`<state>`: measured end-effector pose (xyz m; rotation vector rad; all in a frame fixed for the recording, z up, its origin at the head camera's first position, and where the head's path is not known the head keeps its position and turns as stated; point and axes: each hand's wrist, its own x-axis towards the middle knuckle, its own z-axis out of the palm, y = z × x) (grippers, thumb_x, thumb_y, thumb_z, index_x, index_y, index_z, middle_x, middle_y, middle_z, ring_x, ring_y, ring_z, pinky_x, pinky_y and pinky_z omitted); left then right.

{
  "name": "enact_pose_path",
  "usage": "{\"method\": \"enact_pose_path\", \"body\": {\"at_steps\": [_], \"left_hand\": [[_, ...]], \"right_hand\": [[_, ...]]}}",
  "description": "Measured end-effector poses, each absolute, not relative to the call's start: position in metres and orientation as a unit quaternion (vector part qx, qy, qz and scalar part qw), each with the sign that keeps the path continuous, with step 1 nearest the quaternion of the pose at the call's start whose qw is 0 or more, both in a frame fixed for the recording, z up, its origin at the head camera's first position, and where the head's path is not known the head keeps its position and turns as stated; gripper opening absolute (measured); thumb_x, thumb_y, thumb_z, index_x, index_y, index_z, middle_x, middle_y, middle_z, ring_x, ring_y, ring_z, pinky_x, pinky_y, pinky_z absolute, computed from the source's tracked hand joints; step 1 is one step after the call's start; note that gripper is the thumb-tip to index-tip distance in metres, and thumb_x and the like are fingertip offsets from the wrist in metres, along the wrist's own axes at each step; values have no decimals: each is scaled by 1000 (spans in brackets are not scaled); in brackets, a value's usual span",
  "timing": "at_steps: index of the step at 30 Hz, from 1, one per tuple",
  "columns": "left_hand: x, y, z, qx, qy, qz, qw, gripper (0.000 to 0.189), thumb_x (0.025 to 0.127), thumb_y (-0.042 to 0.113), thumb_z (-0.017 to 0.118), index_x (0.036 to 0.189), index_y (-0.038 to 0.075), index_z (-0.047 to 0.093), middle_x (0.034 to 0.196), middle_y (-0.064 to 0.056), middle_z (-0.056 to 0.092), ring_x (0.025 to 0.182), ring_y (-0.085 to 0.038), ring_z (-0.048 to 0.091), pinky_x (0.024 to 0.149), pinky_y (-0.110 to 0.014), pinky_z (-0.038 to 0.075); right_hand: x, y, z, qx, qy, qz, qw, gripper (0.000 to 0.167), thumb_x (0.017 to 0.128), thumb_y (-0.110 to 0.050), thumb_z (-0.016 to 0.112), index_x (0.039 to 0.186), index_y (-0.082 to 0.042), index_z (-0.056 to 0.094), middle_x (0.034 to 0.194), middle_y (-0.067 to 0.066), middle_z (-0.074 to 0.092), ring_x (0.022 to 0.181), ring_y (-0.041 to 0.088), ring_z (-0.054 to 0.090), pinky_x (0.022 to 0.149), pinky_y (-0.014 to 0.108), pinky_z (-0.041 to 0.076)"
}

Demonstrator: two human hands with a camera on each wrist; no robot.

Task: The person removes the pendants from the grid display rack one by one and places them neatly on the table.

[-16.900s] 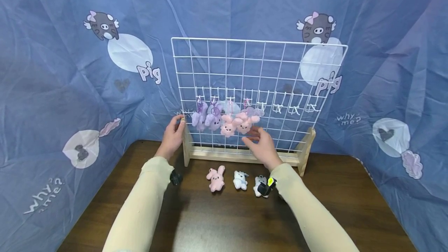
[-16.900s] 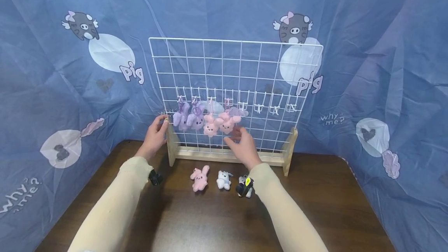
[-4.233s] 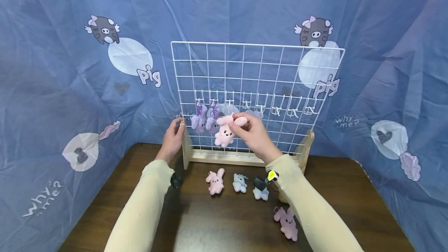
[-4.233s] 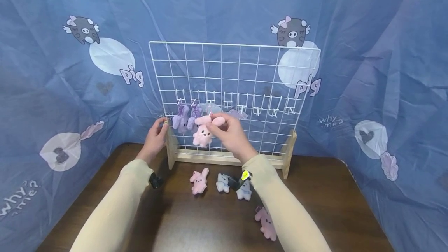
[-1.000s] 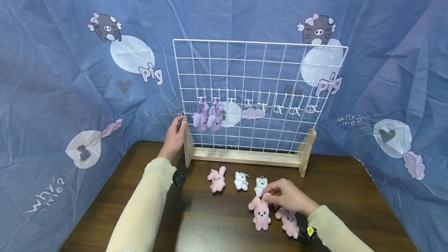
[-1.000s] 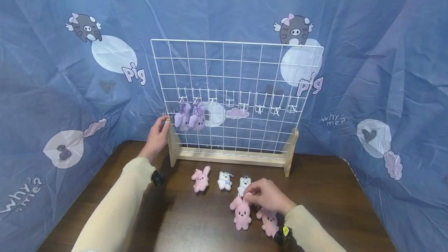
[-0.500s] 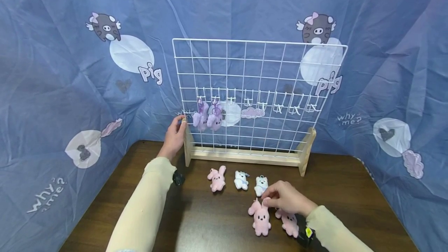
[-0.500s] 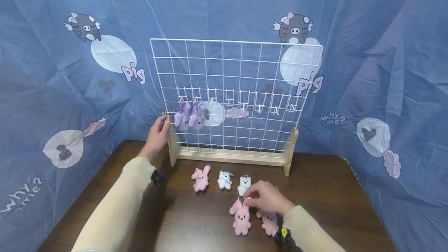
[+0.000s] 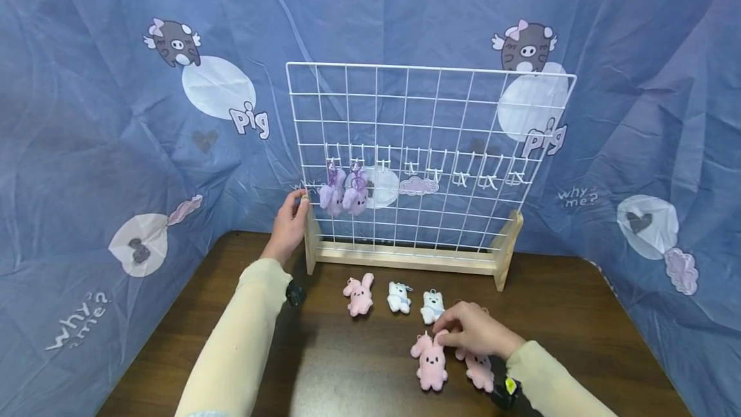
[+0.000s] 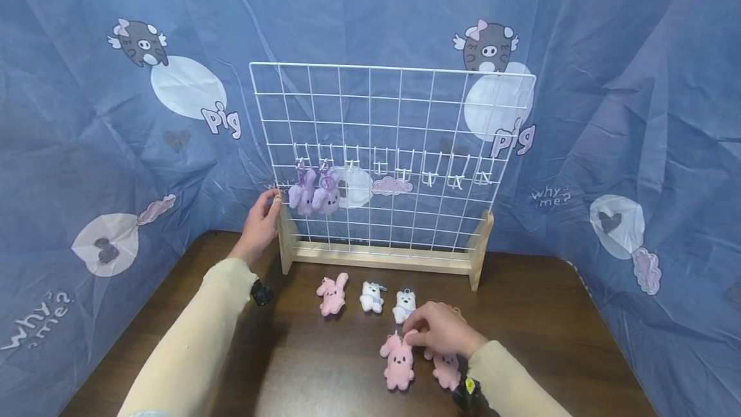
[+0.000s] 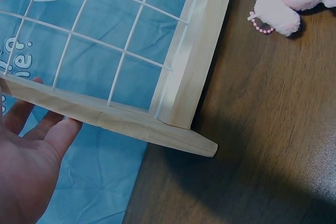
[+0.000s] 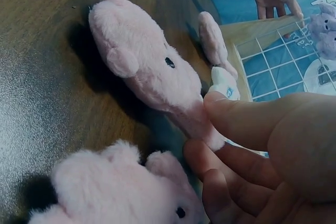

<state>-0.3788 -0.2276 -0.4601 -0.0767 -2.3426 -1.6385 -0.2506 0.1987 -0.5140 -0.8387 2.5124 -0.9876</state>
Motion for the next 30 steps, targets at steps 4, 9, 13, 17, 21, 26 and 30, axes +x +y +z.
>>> {"method": "enact_pose_path", "body": {"at_steps": [4,9,13,17,21,26,30], "left_hand": [[-379,-228,-460,-26,-809,-569,144,41,115,28,44,151,9,47,142,-26,60,126,-35,56,104,-50,44],[-379,-227,-459,-24,-809,-569,142,40,115,28,45,151,10,47,141,-26,60,126,-36,56,103,-51,44],[-379,-227,-459,-22,-808,-572,139,39,115,28,45,150,12,48,140,-25,60,124,-35,56,102,-50,44],[-379,-227,-458,-22,-810,-570,138,40,115,28,45,151,12,47,140,-25,60,124,-35,56,103,-50,44],[-377,-226,-458,-21,-811,-568,138,40,115,28,44,151,11,47,142,-26,60,128,-36,56,105,-51,44],[-378,-226,-459,-22,-809,-570,138,40,115,28,44,151,11,47,143,-25,59,130,-36,55,106,-51,43],[-379,-226,-460,-22,-808,-571,140,40,115,28,45,150,10,48,144,-26,59,132,-37,55,108,-52,43]], "right_hand": [[-251,200,-510,-295,879,-343,149,11,94,-17,81,103,-11,81,93,-8,74,69,3,64,67,25,52],[-254,202,-506,-303,879,-343,134,9,94,-15,81,101,-9,80,95,-4,76,74,1,62,68,24,52],[-255,204,-503,-309,881,-340,117,9,93,-11,80,101,-8,80,97,0,78,78,1,62,71,25,52],[-257,205,-500,-310,883,-335,106,8,93,-10,80,101,-9,80,95,-3,78,79,1,62,73,26,52],[-259,205,-498,-304,882,-344,103,9,93,-11,80,102,-9,78,94,-5,77,80,2,64,73,26,53],[-264,202,-494,-303,879,-357,90,14,94,-11,80,106,-5,76,96,-1,77,83,5,67,74,26,55],[-269,199,-491,-303,883,-351,70,20,95,-13,79,112,-4,74,97,-2,76,84,5,67,74,27,55]]}}
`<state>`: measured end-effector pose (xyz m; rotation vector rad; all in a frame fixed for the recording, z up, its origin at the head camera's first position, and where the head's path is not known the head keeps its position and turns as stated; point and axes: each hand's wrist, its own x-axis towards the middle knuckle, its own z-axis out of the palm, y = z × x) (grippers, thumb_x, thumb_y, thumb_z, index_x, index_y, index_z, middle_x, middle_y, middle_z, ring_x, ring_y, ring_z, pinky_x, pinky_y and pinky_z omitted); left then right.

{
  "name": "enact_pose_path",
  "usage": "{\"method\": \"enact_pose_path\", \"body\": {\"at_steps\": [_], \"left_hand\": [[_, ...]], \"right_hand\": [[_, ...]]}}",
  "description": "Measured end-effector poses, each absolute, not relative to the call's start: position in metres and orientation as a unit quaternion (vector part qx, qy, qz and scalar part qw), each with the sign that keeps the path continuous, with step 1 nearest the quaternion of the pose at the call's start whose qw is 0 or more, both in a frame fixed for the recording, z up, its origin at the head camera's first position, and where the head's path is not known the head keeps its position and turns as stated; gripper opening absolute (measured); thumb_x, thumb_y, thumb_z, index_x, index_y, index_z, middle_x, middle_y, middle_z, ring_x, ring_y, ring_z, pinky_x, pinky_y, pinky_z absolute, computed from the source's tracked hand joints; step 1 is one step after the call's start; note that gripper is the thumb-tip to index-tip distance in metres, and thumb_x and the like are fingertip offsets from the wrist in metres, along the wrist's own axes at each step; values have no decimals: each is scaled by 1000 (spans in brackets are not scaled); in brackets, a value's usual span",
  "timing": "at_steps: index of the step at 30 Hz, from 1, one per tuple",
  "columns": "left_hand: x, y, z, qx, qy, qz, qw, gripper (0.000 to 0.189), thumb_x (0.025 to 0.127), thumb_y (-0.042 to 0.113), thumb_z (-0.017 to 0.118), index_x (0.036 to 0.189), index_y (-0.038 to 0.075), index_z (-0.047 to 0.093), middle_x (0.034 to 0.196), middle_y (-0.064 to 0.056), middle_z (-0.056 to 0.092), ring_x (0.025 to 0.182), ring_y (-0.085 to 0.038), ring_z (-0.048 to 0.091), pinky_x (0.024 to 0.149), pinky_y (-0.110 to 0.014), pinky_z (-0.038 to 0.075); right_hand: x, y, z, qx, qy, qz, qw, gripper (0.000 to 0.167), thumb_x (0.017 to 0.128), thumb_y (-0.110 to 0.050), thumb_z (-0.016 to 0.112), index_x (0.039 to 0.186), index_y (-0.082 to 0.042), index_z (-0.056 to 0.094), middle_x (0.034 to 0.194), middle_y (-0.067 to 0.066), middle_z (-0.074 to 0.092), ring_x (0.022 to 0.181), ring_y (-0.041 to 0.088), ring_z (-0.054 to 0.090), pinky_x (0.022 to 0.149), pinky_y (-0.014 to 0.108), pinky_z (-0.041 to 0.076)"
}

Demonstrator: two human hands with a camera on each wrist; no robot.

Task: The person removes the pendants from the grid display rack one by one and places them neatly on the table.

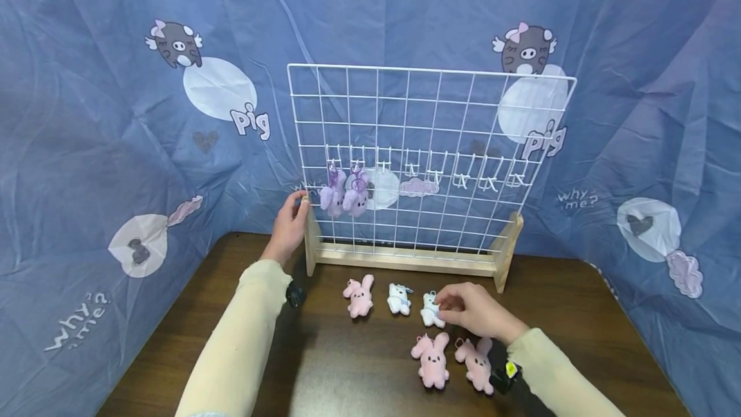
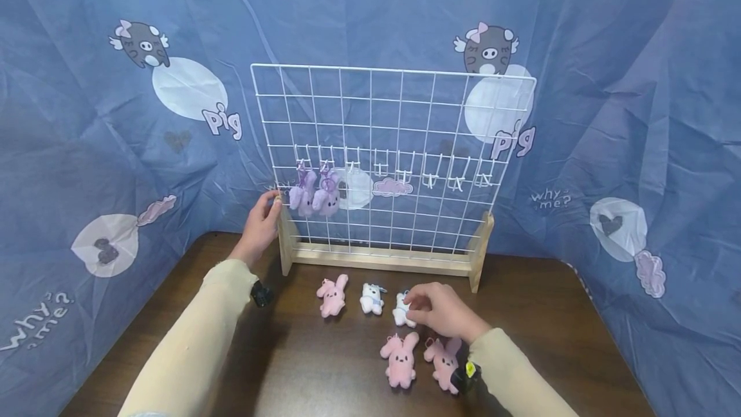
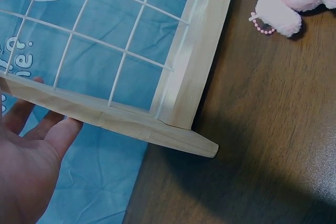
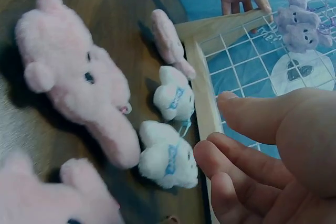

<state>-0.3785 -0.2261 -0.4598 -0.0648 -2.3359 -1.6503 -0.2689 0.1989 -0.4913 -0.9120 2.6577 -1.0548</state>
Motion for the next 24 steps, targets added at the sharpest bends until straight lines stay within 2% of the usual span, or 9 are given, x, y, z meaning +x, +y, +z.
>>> {"method": "enact_pose_path", "body": {"at_steps": [3,10,15,19,24], "left_hand": [[-379,-226,-460,-23,-808,-572,140,39,115,27,45,150,10,48,145,-26,59,135,-38,54,110,-54,42],[-378,-226,-459,-18,-810,-569,138,40,115,28,45,151,11,47,146,-25,58,138,-38,53,112,-56,42],[-379,-226,-460,-15,-810,-570,138,39,114,29,46,149,12,49,145,-25,59,138,-38,53,113,-55,42],[-380,-227,-460,-11,-806,-576,137,39,114,30,46,149,13,49,144,-24,60,136,-37,53,112,-55,42],[-379,-226,-459,-5,-806,-575,137,39,114,30,46,149,13,50,143,-24,61,134,-36,55,111,-54,42]], "right_hand": [[-273,195,-489,-298,886,-350,58,22,96,-14,78,115,-4,73,99,-1,76,87,8,68,76,28,56],[-282,177,-484,-271,890,-366,34,22,99,-16,74,121,-12,72,108,4,75,94,12,67,82,32,55],[-293,160,-474,-256,877,-408,10,28,100,-14,74,126,-9,69,111,8,75,97,18,70,86,37,58],[-302,142,-461,-246,864,-438,-7,34,100,-14,74,132,-9,65,122,13,73,102,25,72,87,41,59],[-312,119,-447,-233,859,-454,-40,40,100,-17,75,137,-10,63,132,15,69,108,27,71,89,45,59]]}}
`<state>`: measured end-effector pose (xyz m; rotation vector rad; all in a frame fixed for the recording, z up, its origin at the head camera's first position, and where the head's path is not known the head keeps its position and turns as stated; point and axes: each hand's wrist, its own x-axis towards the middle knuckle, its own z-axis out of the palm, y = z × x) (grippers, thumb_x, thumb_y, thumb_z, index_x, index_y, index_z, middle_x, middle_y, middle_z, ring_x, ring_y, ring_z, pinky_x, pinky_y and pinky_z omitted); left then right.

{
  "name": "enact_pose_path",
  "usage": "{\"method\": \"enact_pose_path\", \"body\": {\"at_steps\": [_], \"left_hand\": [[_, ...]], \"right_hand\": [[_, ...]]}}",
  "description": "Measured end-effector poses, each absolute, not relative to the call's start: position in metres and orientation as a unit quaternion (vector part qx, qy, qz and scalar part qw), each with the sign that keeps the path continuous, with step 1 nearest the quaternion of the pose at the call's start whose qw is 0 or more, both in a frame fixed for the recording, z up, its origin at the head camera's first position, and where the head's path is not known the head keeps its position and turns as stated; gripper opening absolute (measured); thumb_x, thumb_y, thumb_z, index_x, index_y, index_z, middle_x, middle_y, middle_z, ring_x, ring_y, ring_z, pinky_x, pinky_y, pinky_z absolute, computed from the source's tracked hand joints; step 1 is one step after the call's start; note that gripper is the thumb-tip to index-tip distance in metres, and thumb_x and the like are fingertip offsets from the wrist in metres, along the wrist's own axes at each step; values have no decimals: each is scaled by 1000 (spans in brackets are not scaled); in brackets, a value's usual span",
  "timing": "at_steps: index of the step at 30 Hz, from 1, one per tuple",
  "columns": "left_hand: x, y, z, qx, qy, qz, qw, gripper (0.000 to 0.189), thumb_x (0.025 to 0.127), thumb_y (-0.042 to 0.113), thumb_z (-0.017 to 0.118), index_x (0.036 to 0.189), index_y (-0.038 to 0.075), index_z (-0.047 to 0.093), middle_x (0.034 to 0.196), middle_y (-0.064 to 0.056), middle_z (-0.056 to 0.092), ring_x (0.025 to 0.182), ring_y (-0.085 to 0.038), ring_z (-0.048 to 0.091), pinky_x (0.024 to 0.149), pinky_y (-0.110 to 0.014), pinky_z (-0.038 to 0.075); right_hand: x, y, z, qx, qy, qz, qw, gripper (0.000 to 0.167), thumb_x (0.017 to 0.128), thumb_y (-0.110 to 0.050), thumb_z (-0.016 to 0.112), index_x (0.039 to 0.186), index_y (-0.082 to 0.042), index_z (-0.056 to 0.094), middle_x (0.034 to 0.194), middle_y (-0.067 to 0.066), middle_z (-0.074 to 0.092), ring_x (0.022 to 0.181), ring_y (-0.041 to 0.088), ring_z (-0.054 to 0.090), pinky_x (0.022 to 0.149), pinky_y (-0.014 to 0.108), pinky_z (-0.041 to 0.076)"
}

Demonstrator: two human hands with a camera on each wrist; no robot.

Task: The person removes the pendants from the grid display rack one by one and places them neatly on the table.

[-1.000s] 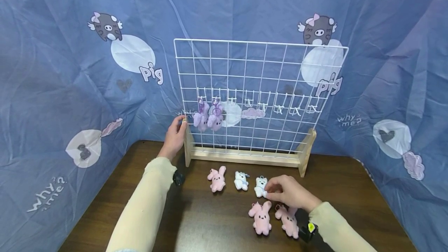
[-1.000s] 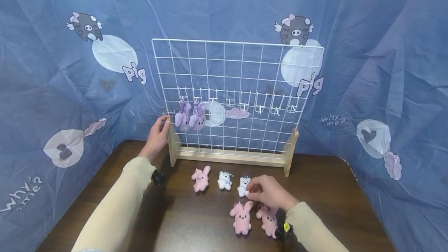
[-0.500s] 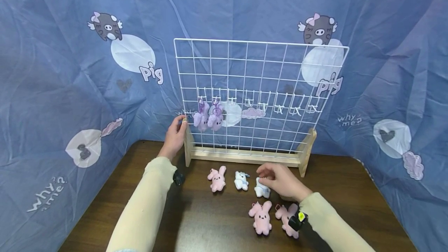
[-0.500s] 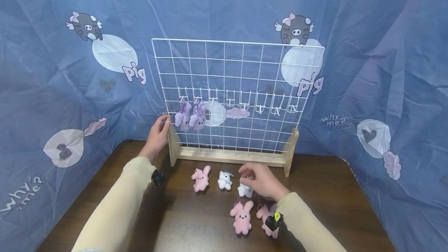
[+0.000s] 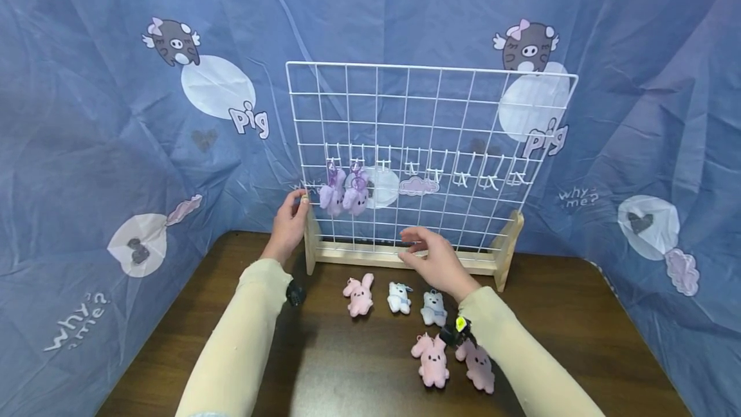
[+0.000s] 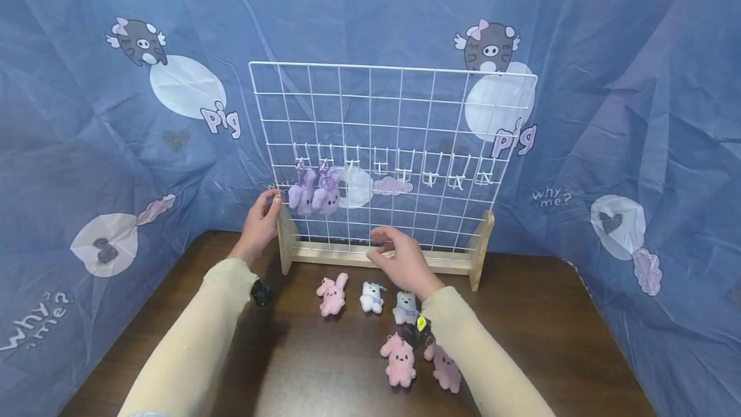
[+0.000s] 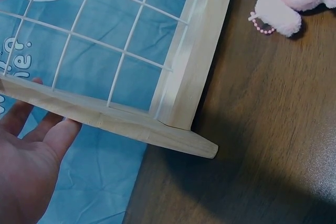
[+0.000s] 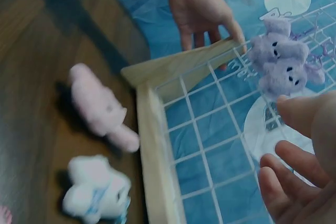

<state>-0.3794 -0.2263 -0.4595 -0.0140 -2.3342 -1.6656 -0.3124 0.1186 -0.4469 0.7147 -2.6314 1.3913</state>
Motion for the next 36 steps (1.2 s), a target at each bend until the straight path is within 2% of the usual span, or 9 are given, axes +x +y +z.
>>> {"method": "enact_pose_path", "body": {"at_steps": [7,13,24,30,36], "left_hand": [[-379,-225,-460,-10,-809,-570,142,40,114,30,47,148,12,50,142,-25,61,132,-37,56,110,-54,43],[-378,-226,-460,-14,-805,-577,140,40,114,30,47,149,11,49,142,-25,61,130,-37,56,108,-54,43],[-381,-226,-460,-18,-809,-569,147,40,113,32,46,148,12,50,141,-25,61,126,-34,57,103,-50,46],[-381,-227,-460,-17,-813,-563,151,40,113,32,46,147,11,50,141,-25,61,125,-33,57,102,-49,46],[-380,-226,-459,-17,-809,-571,141,39,114,31,47,147,12,50,141,-25,61,127,-35,56,106,-51,44]], "right_hand": [[-328,94,-428,214,-846,482,77,41,101,-22,74,139,-11,62,136,13,68,114,29,69,93,48,58],[-336,77,-413,192,-828,524,59,48,102,-28,72,145,-12,58,142,11,65,121,28,65,96,48,56],[-349,45,-394,194,-764,613,41,56,102,-18,71,151,-1,49,153,18,55,140,35,53,110,48,48],[-352,37,-392,203,-754,625,26,55,102,-16,71,152,-7,49,155,13,52,140,33,54,109,45,50],[-354,32,-388,210,-753,623,2,60,102,-13,71,157,-16,46,158,18,47,133,35,60,104,44,54]]}}
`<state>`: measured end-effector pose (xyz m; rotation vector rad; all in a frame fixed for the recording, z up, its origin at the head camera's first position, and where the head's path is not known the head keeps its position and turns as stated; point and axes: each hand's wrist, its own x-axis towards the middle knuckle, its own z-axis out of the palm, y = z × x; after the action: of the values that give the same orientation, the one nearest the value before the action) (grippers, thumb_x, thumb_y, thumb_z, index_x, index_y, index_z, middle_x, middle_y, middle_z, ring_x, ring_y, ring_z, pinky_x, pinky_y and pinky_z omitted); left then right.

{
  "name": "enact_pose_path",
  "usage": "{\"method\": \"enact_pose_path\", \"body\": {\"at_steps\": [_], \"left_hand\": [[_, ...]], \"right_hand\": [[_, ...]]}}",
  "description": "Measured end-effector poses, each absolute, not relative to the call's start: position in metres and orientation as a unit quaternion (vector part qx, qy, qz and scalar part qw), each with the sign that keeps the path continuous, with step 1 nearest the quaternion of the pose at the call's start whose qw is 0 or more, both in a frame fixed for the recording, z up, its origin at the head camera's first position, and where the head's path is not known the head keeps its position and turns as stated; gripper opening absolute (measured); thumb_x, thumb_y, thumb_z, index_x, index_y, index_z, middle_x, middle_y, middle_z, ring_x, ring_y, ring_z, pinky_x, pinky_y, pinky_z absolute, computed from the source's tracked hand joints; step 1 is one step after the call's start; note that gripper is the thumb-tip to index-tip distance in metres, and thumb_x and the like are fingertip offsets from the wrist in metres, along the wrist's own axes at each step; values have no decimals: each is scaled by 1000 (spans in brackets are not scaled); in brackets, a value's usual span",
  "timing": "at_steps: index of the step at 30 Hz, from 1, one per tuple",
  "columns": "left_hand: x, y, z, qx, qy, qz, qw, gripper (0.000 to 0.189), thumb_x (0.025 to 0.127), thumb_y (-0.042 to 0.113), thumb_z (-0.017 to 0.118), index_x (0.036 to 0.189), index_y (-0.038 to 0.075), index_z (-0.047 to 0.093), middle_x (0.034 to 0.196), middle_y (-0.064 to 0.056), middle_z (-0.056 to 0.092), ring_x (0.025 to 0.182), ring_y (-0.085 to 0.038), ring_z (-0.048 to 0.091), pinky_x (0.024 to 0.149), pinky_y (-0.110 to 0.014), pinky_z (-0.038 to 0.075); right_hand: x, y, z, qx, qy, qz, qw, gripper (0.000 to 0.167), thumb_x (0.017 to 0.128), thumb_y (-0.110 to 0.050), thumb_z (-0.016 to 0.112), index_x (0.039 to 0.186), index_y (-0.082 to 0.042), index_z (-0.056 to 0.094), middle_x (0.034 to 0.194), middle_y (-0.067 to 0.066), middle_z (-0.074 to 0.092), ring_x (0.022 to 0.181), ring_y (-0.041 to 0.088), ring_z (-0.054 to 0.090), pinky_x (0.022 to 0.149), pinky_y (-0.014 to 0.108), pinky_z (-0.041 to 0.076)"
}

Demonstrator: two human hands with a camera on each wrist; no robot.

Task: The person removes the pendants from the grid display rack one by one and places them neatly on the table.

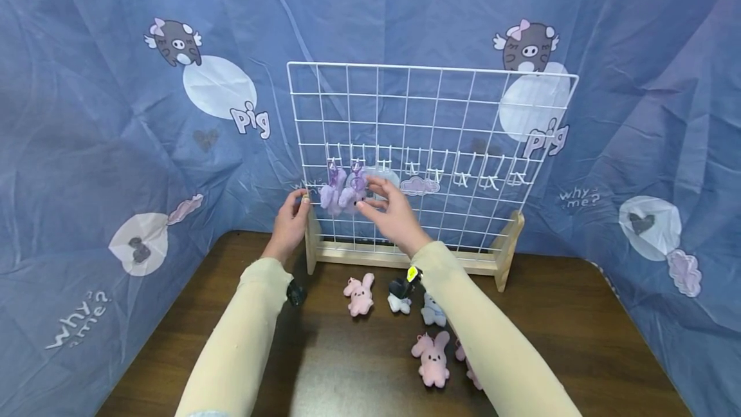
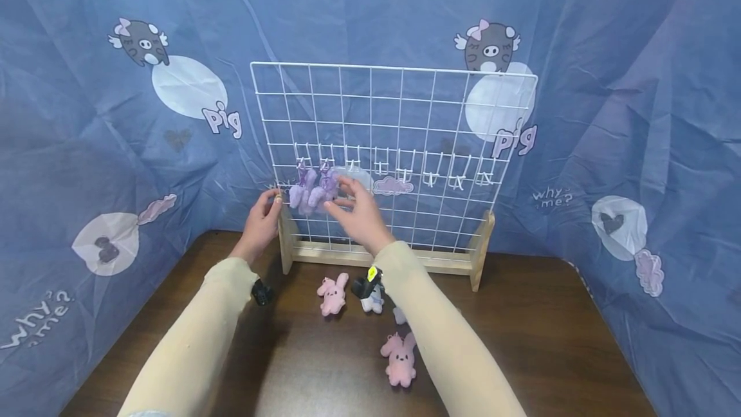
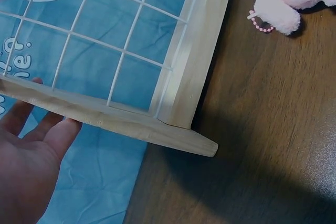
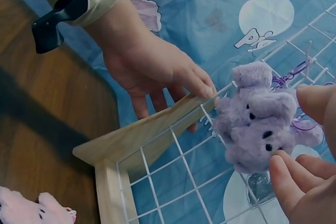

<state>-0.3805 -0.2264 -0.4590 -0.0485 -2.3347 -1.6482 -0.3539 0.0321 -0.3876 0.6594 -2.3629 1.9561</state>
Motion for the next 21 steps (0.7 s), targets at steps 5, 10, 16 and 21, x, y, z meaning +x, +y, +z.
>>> {"method": "enact_pose_path", "body": {"at_steps": [5,10,16,21], "left_hand": [[-380,-226,-459,-15,-809,-570,142,38,114,30,47,147,12,50,141,-25,62,127,-35,57,107,-51,44],[-380,-226,-459,-16,-809,-571,142,40,114,31,46,148,11,50,142,-25,60,129,-36,56,107,-53,44],[-378,-226,-460,-19,-807,-571,150,40,114,30,46,148,9,50,143,-26,60,130,-36,56,108,-52,44],[-378,-226,-459,-18,-809,-568,149,41,114,32,46,149,10,50,141,-26,61,126,-35,57,106,-51,44]], "right_hand": [[-355,28,-381,217,-764,608,-8,67,102,-14,70,162,-22,40,160,21,43,131,37,61,103,45,54],[-355,24,-377,214,-755,619,-19,73,101,-11,71,164,-23,36,162,22,39,125,34,64,101,43,55],[-355,22,-376,204,-754,624,-15,74,99,-10,74,162,-24,38,156,21,44,115,35,67,95,45,58],[-355,22,-376,197,-753,628,-15,74,98,-12,76,161,-24,39,148,20,48,115,35,66,92,42,59]]}}
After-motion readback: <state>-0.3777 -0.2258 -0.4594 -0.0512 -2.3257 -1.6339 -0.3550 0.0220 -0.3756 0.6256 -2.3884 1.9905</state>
